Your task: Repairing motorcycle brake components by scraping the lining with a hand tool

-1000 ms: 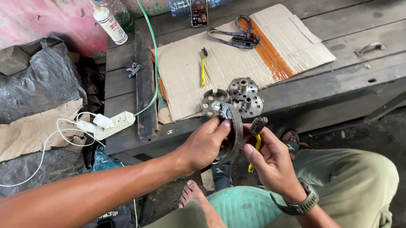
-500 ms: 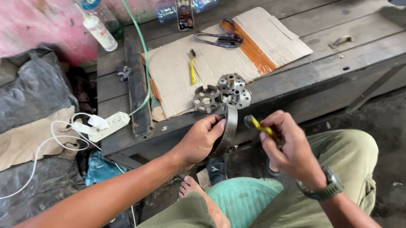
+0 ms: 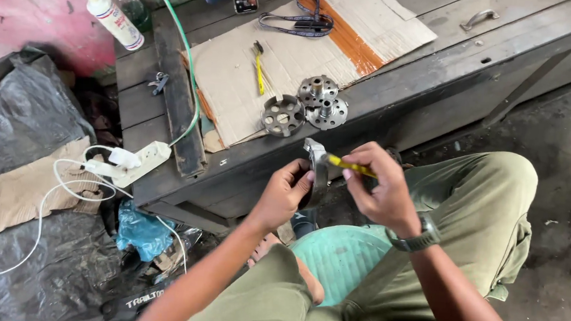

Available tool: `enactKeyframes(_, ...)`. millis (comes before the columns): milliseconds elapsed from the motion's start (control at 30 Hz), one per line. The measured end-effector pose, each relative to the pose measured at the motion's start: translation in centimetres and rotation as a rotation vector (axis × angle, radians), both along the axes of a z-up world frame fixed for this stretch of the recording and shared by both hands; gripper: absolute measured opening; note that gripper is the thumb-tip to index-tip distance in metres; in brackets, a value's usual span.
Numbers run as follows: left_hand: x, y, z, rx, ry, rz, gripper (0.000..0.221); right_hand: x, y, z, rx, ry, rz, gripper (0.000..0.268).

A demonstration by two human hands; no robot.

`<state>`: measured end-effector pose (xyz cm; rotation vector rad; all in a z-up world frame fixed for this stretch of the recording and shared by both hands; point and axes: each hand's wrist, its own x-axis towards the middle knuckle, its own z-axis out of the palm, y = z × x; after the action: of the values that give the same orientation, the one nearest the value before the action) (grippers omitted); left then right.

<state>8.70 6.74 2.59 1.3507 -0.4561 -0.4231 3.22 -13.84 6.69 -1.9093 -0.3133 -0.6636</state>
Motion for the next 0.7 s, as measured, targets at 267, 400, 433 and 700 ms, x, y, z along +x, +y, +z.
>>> enactKeyframes(267, -1.9, -4.1, -6.5, -0.142, 0.105, 0.198, 0.013, -0.2, -0.1, -2.6, -0.220, -0.093, -0.001, 0.006)
enactKeyframes(400, -2.6, -2.8, -7.7, -0.099, 0.077, 0.278, 0.011, -0.9, 1.1, -2.1, -0.281, -0.083, 0.025, 0.004)
enactKeyframes(433, -2.7, -2.6, -7.7, -0.095, 0.079, 0.288, 0.011, -0.9, 1.1, -2.2, -0.277, -0.082, 0.035, 0.004)
enactKeyframes(700, -3.0, -0.9, -7.1, -0.045, -0.003, 0.319, 0.010, -1.3, 2.8, -0.6, -0.302, -0.091, -0.036, 0.005)
